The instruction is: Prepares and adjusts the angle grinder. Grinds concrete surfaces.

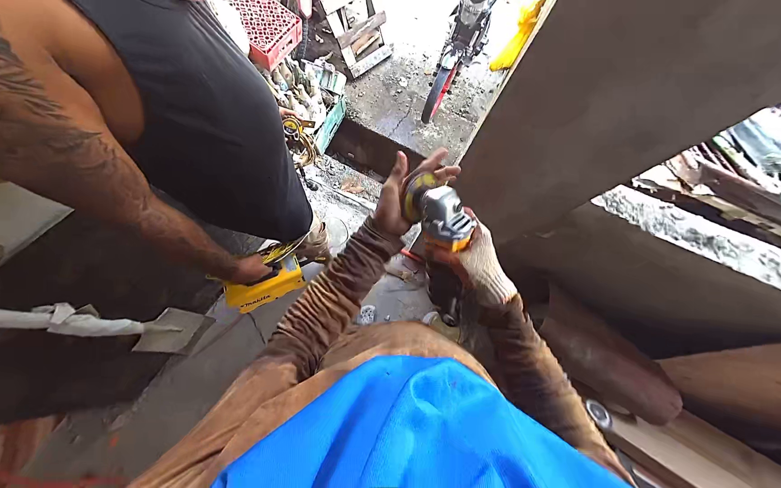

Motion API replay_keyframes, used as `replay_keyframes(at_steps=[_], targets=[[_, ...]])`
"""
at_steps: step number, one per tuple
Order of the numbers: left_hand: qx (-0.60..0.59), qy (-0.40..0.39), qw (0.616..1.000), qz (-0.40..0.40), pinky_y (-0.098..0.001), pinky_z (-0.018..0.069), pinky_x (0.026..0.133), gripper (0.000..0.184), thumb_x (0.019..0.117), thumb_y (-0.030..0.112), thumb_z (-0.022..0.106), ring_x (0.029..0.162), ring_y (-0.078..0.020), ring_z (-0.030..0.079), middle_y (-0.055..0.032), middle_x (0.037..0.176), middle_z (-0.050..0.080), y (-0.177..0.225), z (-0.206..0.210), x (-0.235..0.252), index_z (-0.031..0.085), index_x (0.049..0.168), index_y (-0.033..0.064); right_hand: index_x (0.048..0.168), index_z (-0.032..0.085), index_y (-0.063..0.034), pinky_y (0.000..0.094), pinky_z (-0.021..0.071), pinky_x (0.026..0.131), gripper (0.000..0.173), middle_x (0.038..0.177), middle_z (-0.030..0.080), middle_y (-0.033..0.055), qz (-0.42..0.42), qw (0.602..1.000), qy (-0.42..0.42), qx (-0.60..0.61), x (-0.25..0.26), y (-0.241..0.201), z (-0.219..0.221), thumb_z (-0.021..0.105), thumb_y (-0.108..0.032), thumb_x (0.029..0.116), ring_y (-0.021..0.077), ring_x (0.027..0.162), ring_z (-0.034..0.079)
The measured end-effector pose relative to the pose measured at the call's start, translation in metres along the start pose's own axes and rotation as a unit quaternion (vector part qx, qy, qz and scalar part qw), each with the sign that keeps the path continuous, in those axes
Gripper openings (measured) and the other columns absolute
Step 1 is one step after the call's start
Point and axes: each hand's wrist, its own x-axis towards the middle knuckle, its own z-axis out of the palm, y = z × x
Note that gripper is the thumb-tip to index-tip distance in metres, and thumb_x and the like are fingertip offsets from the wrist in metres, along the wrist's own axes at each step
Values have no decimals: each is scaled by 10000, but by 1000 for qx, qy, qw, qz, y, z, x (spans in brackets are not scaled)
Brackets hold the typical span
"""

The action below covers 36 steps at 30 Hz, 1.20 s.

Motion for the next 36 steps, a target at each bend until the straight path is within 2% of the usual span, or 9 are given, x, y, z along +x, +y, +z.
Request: replay_keyframes(at_steps=[2,10,15,18,23,25,28,32,36], targets=[[-44,-92,994,-24,-449,468,1106,841,1025,682,127,1403,-274,495,-158,1573,457,3,7,3,244,1634,113,1332,580,-84,380,594,933,819,1129,716,46,1,1000,-10,-27,1,1,-1,933,-343,640,117,1034,690],[-41,-40,998,-2,-483,425,1139,1095,857,844,-110,1425,-302,468,-175,1595,418,11,-22,6,156,1649,135,1409,532,-140,402,597,940,886,1155,717,20,-66,994,-28,-82,-10,-13,-4,925,-367,648,101,1050,691],[-84,-119,989,-9,-500,343,1197,1104,867,856,-38,1509,-303,345,-164,1642,347,7,-6,-13,170,1645,101,1444,512,-155,430,601,940,913,1183,717,27,-110,989,-35,-92,-17,-1,4,919,-394,662,126,1064,698],[-50,-114,992,-9,-512,318,1213,1176,816,878,-107,1529,-299,305,-153,1667,298,19,-20,-29,178,1642,91,1426,573,-164,541,589,852,885,1140,740,86,-216,954,-24,-208,-20,8,1,866,-533,677,259,1017,713],[84,-77,993,42,-582,282,1219,1245,770,950,-38,1544,-314,279,-115,1665,326,56,-62,-58,201,1642,94,1323,648,-217,543,569,851,687,1116,745,71,-304,901,-70,-302,-25,-2,-20,802,-470,703,276,1027,709],[115,-91,988,37,-587,282,1220,1204,798,921,-60,1542,-302,284,-95,1662,337,52,-43,-60,199,1642,102,1326,650,-202,525,563,852,679,1113,740,75,-337,883,-95,-313,-24,-1,-21,795,-451,711,274,1027,705],[94,-174,978,-60,-468,263,1246,1138,855,858,-72,1547,-245,262,-100,1686,270,27,18,-75,106,1647,60,1322,659,-186,539,538,937,636,1138,732,83,-408,845,-138,-316,-19,5,-19,790,-317,714,296,1096,683],[124,-172,976,-55,-536,179,1267,1203,816,928,25,1575,-274,186,-106,1708,205,22,-4,-74,36,1650,61,1366,612,-191,566,521,915,588,1068,705,144,-449,804,-149,-361,-24,0,-21,710,-247,789,362,1046,669],[140,-138,980,-26,-495,316,1214,1135,839,902,-15,1536,-236,288,-58,1694,265,24,-35,-67,96,1658,125,1340,628,-205,551,509,949,463,1065,699,129,-457,797,-148,-366,-26,-11,-20,660,-232,879,350,1070,657]])
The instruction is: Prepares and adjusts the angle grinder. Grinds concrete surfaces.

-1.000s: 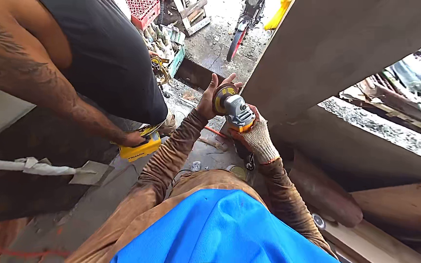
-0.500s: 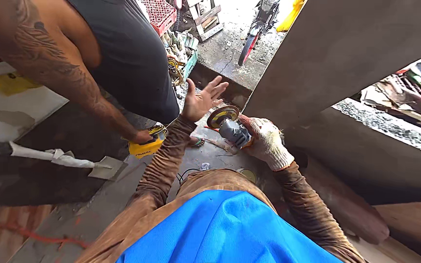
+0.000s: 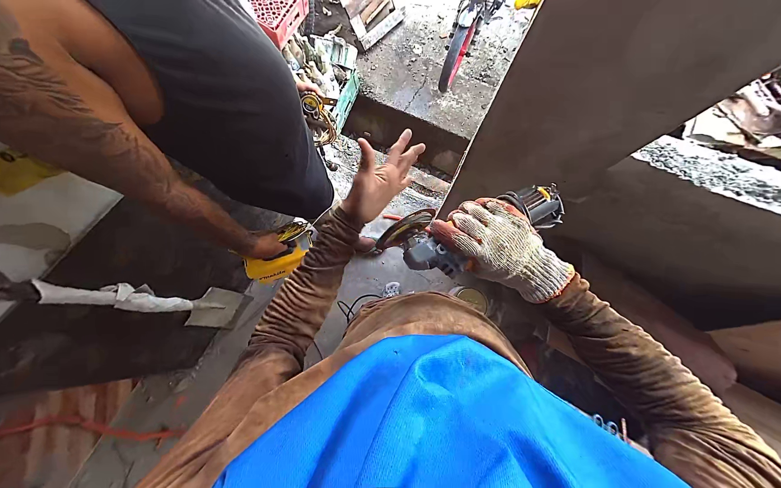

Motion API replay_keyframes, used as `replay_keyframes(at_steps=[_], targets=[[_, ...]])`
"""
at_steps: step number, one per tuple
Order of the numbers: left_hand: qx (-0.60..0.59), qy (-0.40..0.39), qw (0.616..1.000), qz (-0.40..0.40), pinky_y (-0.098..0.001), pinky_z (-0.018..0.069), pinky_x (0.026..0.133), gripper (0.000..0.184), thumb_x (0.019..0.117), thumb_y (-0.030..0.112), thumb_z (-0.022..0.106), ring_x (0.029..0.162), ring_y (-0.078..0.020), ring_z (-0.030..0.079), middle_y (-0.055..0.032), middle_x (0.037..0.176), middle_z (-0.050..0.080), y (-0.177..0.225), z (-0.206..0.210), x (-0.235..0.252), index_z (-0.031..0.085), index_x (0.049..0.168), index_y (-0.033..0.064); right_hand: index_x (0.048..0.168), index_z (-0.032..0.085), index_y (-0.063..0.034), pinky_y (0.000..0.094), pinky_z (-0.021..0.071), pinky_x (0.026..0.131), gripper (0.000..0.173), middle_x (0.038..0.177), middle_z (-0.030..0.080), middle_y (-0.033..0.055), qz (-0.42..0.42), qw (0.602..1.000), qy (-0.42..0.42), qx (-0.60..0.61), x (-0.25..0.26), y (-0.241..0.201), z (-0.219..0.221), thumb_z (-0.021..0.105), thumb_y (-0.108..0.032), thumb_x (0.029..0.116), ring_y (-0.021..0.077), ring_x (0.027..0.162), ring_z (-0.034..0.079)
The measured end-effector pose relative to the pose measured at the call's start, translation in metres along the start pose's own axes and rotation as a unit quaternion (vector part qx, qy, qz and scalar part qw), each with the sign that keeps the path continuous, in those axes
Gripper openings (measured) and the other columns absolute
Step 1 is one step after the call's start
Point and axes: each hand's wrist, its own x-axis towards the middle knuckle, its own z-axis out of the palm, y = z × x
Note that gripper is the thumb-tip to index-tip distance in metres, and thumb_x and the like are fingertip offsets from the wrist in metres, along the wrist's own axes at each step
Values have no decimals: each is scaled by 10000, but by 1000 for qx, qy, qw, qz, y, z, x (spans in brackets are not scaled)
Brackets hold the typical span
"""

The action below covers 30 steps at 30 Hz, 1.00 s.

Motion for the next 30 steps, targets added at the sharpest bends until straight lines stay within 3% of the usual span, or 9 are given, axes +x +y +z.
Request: replay_keyframes(at_steps=[2,4,7,11,15,18,22,27,30], targets=[[32,1,999,-24,-378,427,1106,1155,842,901,17,1455,-175,397,-79,1650,335,1,39,5,150,1630,67,1325,659,-184,602,513,965,447,1117,714,160,-12,1000,5,23,1,3,2,684,-194,879,395,1113,661],[33,-25,999,-28,-458,283,1236,1189,850,912,85,1546,-236,265,-130,1692,243,4,52,6,79,1640,24,1324,652,-190,582,509,953,452,1092,708,138,-18,1000,-9,7,2,8,-1,666,-224,873,375,1090,655],[-4,-17,999,-43,-555,136,1270,1215,803,933,17,1586,-279,136,-133,1712,172,7,32,16,7,1651,63,1361,629,-198,561,505,934,494,1069,701,132,12,1000,-9,-14,9,4,4,675,-257,872,359,1059,654],[-117,0,993,14,-505,315,1220,1075,888,853,0,1528,-279,314,-100,1668,318,4,1,-12,189,1644,112,1319,652,-172,519,544,936,611,1120,734,96,98,992,73,35,15,-3,12,746,-410,765,290,1079,688],[-103,16,990,95,-517,364,1180,1054,886,838,-54,1505,-269,355,-67,1664,331,15,-16,-18,214,1641,153,1361,611,-125,506,578,872,860,1123,739,73,153,965,47,208,23,-6,10,834,-525,635,231,1021,705],[-136,-100,984,63,-575,199,1251,1275,747,987,85,1576,-325,172,-130,1709,191,49,29,12,110,1656,94,1380,564,-123,441,608,884,918,1135,725,41,164,918,24,360,29,-12,21,917,-459,602,146,1023,702],[-147,-136,977,78,-589,115,1264,1241,787,955,103,1592,-332,67,-130,1727,99,47,14,20,65,1655,70,1378,557,-121,323,592,958,867,1184,708,3,171,890,27,422,34,-17,7,937,-366,639,56,1080,675],[-166,-20,980,109,-607,256,1210,1196,764,972,93,1558,-318,229,-102,1684,278,54,11,19,218,1641,168,1364,557,-106,301,587,953,856,1164,711,3,176,884,19,433,35,-26,1,938,-345,635,44,1064,675],[-156,-72,983,58,-574,216,1238,1195,801,949,125,1563,-327,209,-118,1695,249,45,38,10,164,1653,112,1375,560,-121,331,598,938,862,1161,717,8,164,888,10,429,32,-30,4,940,-346,634,64,1052,685]])
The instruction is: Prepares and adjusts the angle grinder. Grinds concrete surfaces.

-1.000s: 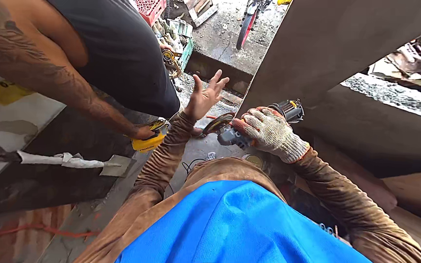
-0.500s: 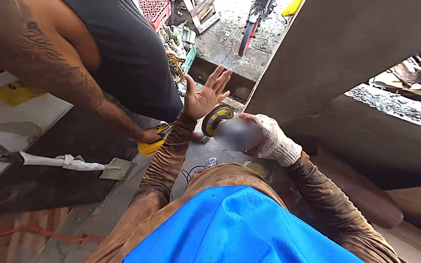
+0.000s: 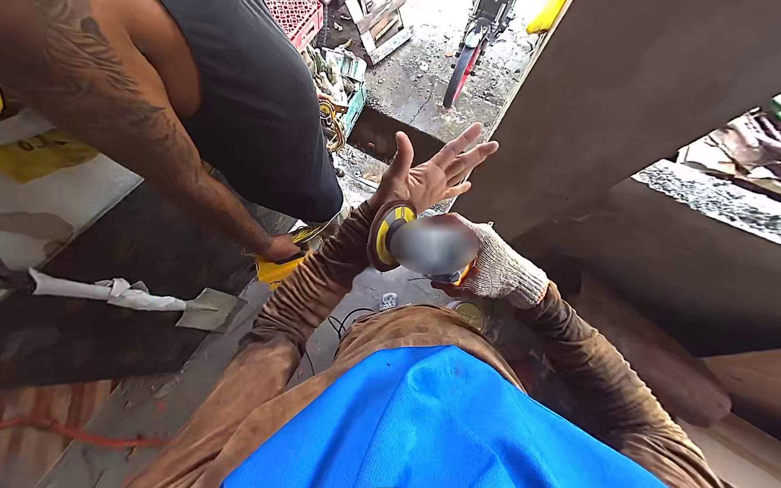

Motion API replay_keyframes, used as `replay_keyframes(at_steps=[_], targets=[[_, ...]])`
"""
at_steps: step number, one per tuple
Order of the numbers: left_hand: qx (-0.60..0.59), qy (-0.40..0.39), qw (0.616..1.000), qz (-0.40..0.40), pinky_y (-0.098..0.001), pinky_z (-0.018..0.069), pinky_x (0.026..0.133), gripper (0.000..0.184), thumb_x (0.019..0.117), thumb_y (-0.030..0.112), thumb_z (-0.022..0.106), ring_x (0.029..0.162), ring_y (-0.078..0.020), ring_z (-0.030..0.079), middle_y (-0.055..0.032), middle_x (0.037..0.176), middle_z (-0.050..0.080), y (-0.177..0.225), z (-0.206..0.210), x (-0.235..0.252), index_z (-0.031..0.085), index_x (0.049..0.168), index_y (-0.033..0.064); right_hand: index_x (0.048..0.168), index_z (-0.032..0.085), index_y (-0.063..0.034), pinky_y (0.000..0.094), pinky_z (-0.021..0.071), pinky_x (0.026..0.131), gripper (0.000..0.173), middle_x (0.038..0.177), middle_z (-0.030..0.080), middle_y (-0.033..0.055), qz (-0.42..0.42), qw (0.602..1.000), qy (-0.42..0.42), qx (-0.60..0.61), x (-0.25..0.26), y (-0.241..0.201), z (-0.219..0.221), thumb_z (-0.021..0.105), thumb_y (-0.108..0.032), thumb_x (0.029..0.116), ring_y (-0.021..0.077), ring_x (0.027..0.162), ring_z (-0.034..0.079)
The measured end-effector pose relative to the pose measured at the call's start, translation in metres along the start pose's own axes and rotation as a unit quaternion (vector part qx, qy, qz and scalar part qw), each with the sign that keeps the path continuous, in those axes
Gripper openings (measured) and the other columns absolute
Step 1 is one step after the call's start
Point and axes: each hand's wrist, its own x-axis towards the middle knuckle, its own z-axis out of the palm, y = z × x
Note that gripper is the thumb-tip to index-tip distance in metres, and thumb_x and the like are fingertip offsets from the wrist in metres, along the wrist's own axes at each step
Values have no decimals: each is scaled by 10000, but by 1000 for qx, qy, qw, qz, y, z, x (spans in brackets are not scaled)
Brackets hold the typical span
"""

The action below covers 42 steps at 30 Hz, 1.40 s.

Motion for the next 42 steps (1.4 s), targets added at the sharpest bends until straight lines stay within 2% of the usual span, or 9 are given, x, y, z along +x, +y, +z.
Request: replay_keyframes(at_steps=[7,10,17,22,25,28,32,37,42], targets=[[94,64,993,23,-536,263,1233,1077,863,886,18,1549,-255,263,-44,1689,280,3,-23,-20,162,1655,169,1365,557,-139,298,582,932,901,1135,714,-12,83,996,28,-9,-13,-10,2,945,-406,596,34,1032,676],[110,-24,994,-2,-498,204,1267,1007,957,779,92,1556,-279,234,-93,1709,211,-10,-23,-28,122,1646,46,1359,573,-160,304,594,918,871,1142,717,-28,66,998,9,-16,-19,-11,0,941,-393,605,35,1032,679],[42,-47,998,-28,-612,173,1245,1299,719,1004,49,1584,-319,129,-97,1718,172,-12,-1,23,86,1659,107,1356,576,-118,290,584,931,879,1145,714,-4,76,996,39,4,-32,-14,3,940,-376,599,41,1038,676],[45,270,962,4,-580,429,1095,974,958,739,-83,1399,-269,501,-65,1479,580,-32,-15,47,474,1525,176,1369,568,-140,315,597,940,890,1173,712,-12,124,983,134,22,-32,-25,2,960,-316,589,60,1060,680],[79,222,968,86,-535,371,1176,875,995,679,-57,1484,-269,385,-78,1603,423,-21,-33,22,298,1608,165,1337,595,-122,363,611,908,779,1145,718,36,151,955,219,135,-37,-17,-3,925,-271,648,135,1036,698],[139,210,951,177,-556,352,1187,829,1025,683,105,1490,-275,377,-77,1606,423,1,-27,8,316,1595,120,1313,598,-84,449,621,858,657,1094,718,130,141,924,239,265,-45,-1,-5,866,-259,739,246,977,715],[217,203,920,256,-546,313,1210,797,1045,643,79,1525,-245,312,-50,1648,357,17,-11,36,276,1612,120,1239,599,-17,447,607,822,549,1016,704,190,88,862,227,446,-42,7,1,813,-233,782,274,905,709],[212,120,957,155,-424,150,1302,808,1062,623,109,1578,-165,171,-57,1713,207,-20,21,91,189,1642,67,1213,618,-30,423,606,771,481,1004,702,196,107,821,249,503,-26,9,8,736,-296,829,269,868,707],[178,195,956,125,-580,273,1217,839,1021,666,-8,1544,-222,268,-30,1684,290,-6,-27,102,258,1635,161,1241,589,-1,444,612,780,553,991,703,208,148,863,278,395,-30,-3,-7,792,-218,774,291,867,714]])
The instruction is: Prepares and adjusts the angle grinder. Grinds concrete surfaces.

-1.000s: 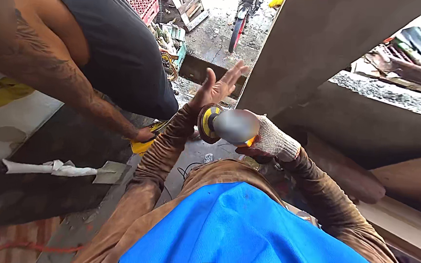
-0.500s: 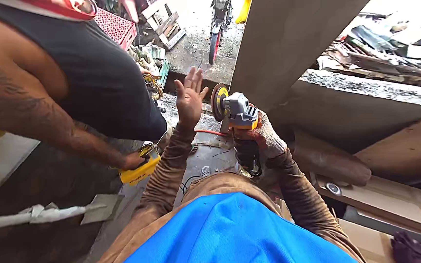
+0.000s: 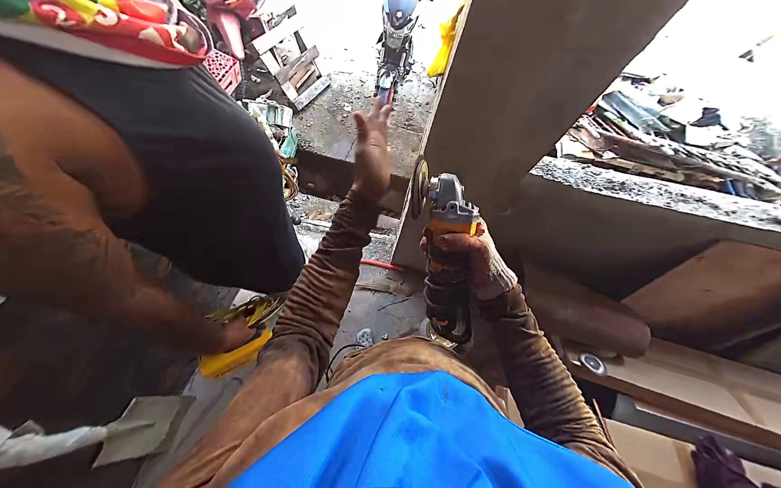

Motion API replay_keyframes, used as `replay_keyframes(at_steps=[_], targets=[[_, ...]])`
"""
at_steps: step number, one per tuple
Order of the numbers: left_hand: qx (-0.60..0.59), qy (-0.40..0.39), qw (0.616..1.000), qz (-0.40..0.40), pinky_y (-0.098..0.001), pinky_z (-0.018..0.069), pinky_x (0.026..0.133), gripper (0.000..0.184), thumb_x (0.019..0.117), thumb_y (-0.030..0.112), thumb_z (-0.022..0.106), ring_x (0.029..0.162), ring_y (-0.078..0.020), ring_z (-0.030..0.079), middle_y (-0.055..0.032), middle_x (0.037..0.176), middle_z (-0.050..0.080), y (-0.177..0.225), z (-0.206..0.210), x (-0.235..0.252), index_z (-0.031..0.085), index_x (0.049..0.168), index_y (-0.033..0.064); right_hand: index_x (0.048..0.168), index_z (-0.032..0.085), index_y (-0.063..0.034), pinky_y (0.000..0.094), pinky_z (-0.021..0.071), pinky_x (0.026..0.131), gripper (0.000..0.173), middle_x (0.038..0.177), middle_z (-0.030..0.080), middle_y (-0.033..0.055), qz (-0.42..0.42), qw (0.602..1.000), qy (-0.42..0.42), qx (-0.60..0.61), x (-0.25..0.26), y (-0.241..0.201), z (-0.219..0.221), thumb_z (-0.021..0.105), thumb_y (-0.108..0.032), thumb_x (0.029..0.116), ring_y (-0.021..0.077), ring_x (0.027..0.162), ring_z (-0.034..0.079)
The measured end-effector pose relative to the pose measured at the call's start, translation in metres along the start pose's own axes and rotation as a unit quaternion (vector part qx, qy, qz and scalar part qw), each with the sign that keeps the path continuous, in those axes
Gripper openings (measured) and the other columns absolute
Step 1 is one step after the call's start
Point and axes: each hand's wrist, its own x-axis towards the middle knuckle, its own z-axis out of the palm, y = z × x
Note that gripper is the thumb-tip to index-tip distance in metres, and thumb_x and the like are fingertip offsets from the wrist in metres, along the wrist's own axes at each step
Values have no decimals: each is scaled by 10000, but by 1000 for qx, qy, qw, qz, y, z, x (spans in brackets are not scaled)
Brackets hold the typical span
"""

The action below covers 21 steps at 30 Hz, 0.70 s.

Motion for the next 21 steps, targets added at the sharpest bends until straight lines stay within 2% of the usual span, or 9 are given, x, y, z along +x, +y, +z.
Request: replay_keyframes(at_steps=[3,4,6,8,10,13,16,19,21], targets=[[-26,-18,998,-46,-461,324,1208,775,1062,610,67,1519,-173,316,-45,1670,322,-6,31,-21,289,1621,122,1254,598,-8,457,618,797,572,1007,709,197,15,998,29,-55,-4,1,1,819,-218,769,293,887,716],[-32,-55,996,-64,-436,285,1231,780,1060,617,81,1535,-167,280,-55,1685,282,-6,38,-27,233,1638,116,1243,601,1,457,619,787,557,998,712,204,11,998,38,-54,-8,6,1,806,-232,780,295,877,719],[-26,-92,993,-73,-443,212,1265,804,1048,641,65,1562,-171,217,-61,1705,228,-12,38,-25,170,1655,125,1232,617,-13,461,620,776,564,988,714,200,4,993,74,-95,-14,2,0,828,-249,766,294,869,719],[-14,-52,994,-97,-490,285,1235,858,1029,667,26,1527,-215,311,-100,1660,329,-26,20,-22,230,1634,94,1249,627,-63,446,632,787,623,1000,730,152,1,976,122,-180,-21,1,1,888,-246,714,258,887,729],[-35,-15,992,-124,-581,328,1185,917,988,729,-12,1507,-257,350,-87,1642,372,-42,4,-19,242,1637,133,1257,627,-121,406,636,812,697,1017,738,64,3,944,164,-287,-21,1,2,927,-301,654,182,915,729],[-69,-49,984,-156,-458,418,1155,979,959,766,-29,1447,-235,452,-119,1601,435,-51,28,-40,242,1635,112,1250,629,-117,406,638,811,683,1013,740,61,16,932,209,-294,-22,12,3,923,-293,659,174,907,731],[-86,-94,977,-172,-452,350,1205,979,948,774,-38,1498,-245,375,-121,1646,358,-55,39,-45,179,1653,129,1259,628,-131,407,639,800,691,1034,740,57,12,928,245,-280,-27,16,-1,920,-303,657,180,920,730],[-25,-82,982,-168,-494,472,1098,997,960,739,-72,1346,-281,556,-149,1502,542,-51,24,-49,326,1595,81,1319,602,-156,403,626,859,803,1097,729,32,-19,916,239,-321,-30,20,-15,939,-327,610,151,988,713],[33,-116,980,-159,-478,560,960,856,1031,672,61,1184,-245,653,-107,1348,655,-42,7,-65,456,1505,80,1334,594,-149,406,623,877,807,1116,726,49,-28,931,228,-285,-35,27,-28,940,-296,621,162,1009,710]])
